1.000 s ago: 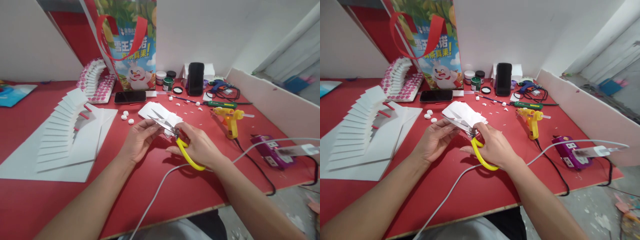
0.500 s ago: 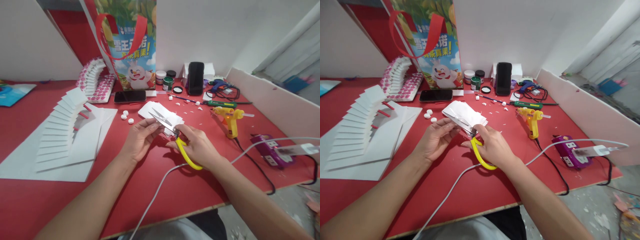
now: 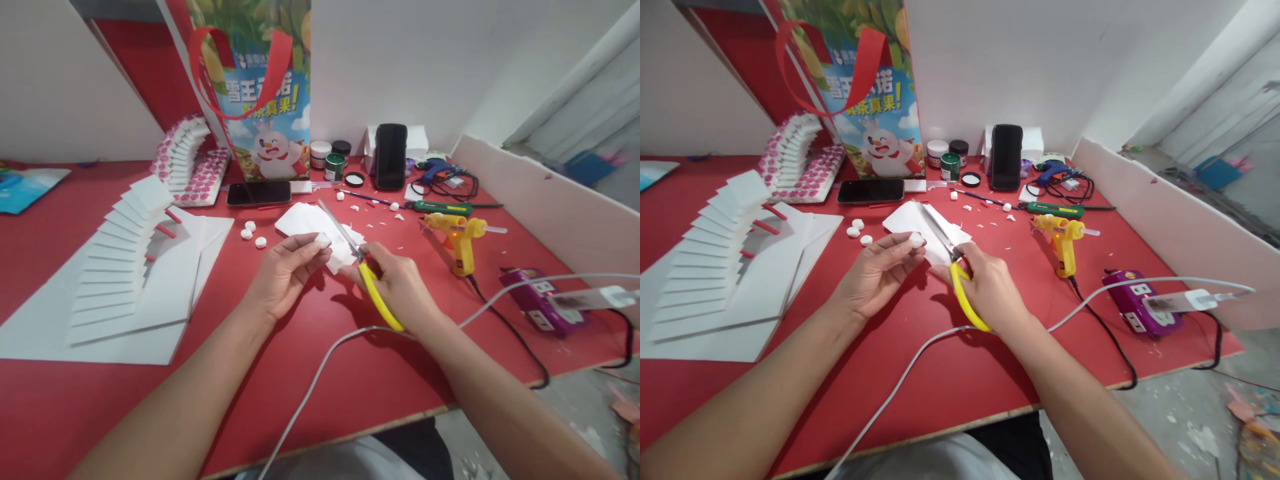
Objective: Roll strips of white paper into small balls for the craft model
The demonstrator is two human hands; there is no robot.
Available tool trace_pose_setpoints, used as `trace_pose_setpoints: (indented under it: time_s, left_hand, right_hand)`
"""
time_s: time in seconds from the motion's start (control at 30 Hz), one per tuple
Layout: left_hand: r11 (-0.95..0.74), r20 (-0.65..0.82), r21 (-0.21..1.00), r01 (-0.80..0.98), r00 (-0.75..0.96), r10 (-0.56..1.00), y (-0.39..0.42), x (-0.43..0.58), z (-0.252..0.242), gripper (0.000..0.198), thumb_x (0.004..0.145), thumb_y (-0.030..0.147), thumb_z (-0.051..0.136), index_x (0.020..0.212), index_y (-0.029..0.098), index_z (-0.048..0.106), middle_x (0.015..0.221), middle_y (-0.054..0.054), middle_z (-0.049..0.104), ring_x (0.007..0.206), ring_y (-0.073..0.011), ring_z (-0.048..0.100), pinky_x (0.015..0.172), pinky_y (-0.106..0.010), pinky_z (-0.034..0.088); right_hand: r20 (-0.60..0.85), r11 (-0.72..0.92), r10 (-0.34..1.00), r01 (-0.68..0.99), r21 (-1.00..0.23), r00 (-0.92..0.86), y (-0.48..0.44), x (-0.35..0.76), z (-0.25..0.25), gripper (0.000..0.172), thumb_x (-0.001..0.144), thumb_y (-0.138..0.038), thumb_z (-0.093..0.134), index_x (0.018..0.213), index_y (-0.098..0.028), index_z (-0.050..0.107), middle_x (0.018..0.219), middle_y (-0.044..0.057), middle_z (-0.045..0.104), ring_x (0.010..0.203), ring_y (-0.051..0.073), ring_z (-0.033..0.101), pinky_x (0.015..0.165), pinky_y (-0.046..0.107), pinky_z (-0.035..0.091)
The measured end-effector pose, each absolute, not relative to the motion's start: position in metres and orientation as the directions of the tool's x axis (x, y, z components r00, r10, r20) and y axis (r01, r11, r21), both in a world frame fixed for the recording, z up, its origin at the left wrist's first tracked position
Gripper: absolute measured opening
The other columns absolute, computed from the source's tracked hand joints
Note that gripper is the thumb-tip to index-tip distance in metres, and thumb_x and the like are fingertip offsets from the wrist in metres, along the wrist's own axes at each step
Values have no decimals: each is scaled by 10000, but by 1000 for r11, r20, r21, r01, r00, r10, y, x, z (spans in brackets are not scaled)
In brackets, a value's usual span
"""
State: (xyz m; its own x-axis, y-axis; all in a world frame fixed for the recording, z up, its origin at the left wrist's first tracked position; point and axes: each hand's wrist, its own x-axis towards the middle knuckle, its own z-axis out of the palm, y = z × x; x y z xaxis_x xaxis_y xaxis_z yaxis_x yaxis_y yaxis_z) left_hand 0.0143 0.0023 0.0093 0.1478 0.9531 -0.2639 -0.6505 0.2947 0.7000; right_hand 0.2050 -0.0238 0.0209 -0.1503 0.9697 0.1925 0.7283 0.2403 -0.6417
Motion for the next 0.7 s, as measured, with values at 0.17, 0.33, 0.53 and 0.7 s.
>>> trace_pose_setpoints:
  time_s: [0.17, 0.33, 0.53, 0.7]
  left_hand:
    - [344, -243, 680, -648, 244, 939, 0, 9, 8, 219, 690, 98, 838, 897, 136, 780, 846, -45, 769, 739, -110, 720, 730, -191, 593]
    - [362, -227, 677, -641, 286, 931, -1, 6, 6, 261, 697, 72, 819, 944, 155, 799, 908, -48, 769, 793, -109, 726, 786, -183, 596]
    - [332, -190, 697, -636, 282, 940, -1, 6, 7, 289, 688, 82, 835, 970, 131, 800, 922, -53, 754, 692, -61, 654, 670, -134, 552]
    - [355, -202, 688, -633, 303, 931, 0, 2, 5, 251, 727, 145, 831, 972, 115, 788, 885, -66, 728, 726, -81, 649, 682, -156, 542]
  right_hand:
    - [244, 138, 969, 749, -648, 32, -16, 215, 23, 562, 813, -739, 612, 906, -185, 620, 554, -53, 433, 506, 108, 364, 503, 236, 299]
    - [287, 198, 958, 739, -644, -6, -13, 219, 22, 552, 807, -726, 633, 929, -188, 608, 578, -56, 440, 525, 108, 365, 526, 241, 317]
    - [278, 213, 960, 738, -640, -36, -12, 219, 19, 518, 827, -695, 638, 948, -192, 598, 591, -61, 453, 526, 105, 383, 539, 239, 332]
    - [265, 215, 963, 743, -634, -52, -11, 219, 19, 520, 831, -700, 630, 942, -193, 602, 590, -56, 471, 523, 106, 389, 530, 238, 328]
